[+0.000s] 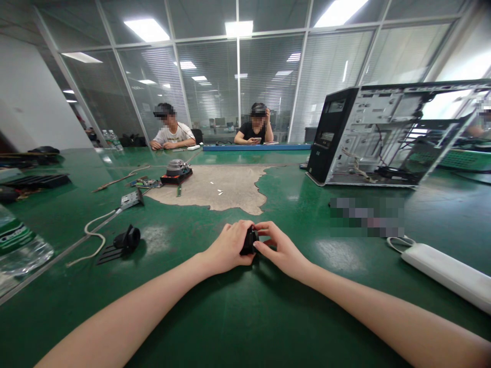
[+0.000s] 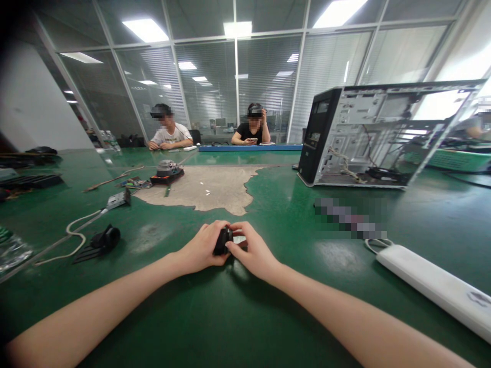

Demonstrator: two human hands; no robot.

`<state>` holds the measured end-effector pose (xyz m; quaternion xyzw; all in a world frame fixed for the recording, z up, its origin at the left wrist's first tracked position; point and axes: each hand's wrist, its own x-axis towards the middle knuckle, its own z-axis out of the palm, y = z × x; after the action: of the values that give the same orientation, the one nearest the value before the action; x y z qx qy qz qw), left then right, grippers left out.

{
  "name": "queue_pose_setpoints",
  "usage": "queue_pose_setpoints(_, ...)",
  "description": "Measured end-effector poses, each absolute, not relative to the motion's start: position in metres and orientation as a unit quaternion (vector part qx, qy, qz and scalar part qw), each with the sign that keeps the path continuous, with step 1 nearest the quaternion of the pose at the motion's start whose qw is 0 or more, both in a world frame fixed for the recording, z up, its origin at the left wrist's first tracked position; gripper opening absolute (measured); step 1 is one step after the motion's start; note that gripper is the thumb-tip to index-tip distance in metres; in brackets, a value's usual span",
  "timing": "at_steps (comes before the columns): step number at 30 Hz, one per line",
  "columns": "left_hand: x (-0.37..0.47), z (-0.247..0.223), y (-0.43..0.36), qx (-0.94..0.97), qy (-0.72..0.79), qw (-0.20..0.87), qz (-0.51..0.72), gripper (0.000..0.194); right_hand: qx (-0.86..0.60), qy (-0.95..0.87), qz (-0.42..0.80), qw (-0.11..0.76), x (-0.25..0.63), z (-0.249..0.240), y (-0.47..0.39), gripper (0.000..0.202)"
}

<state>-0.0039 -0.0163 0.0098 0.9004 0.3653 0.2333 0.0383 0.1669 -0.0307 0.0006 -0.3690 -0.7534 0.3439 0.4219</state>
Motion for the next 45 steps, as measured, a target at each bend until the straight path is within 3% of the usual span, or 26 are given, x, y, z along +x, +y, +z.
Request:
queue_pose_setpoints(5, -0.0041, 0.0106, -0.0167, 0.902, 0.362, 0.037, 0.232, 0.058, -0.368, -0.752, 0.375, 0.398, 0.1672, -0.0005, -0.0305, 0.027)
queue_pose_setpoints(12, -0.0042, 0.01, -0.0169, 0.904, 0.36, 0.03, 0.229, 0.058, -0.345, -0.765, 0.325, 0.436, 0.1684, 0.0031, -0.0322, 0.021)
queue_pose_setpoints(21, -0.0042, 0.0104, -0.0165, 0.903, 0.363, 0.033, 0.229, 0.059, -0.379, -0.748, 0.365, 0.404, 0.167, -0.0002, -0.0306, 0.031)
queue_pose_setpoints(31, -0.0039, 0.0095, -0.0167, 0.9, 0.365, 0.033, 0.235, 0.057, -0.335, -0.773, 0.313, 0.438, 0.1685, 0.0028, -0.0328, 0.018)
queue_pose_setpoints(39, -0.0039, 0.0094, -0.0155, 0.9, 0.369, 0.036, 0.232, 0.058, -0.366, -0.762, 0.335, 0.416, 0.1678, -0.0003, -0.0317, 0.033)
queue_pose_setpoints(45, -0.0041, 0.0107, -0.0166, 0.901, 0.367, 0.036, 0.228, 0.059, -0.337, -0.757, 0.364, 0.425, 0.1675, 0.0022, -0.0336, 0.024)
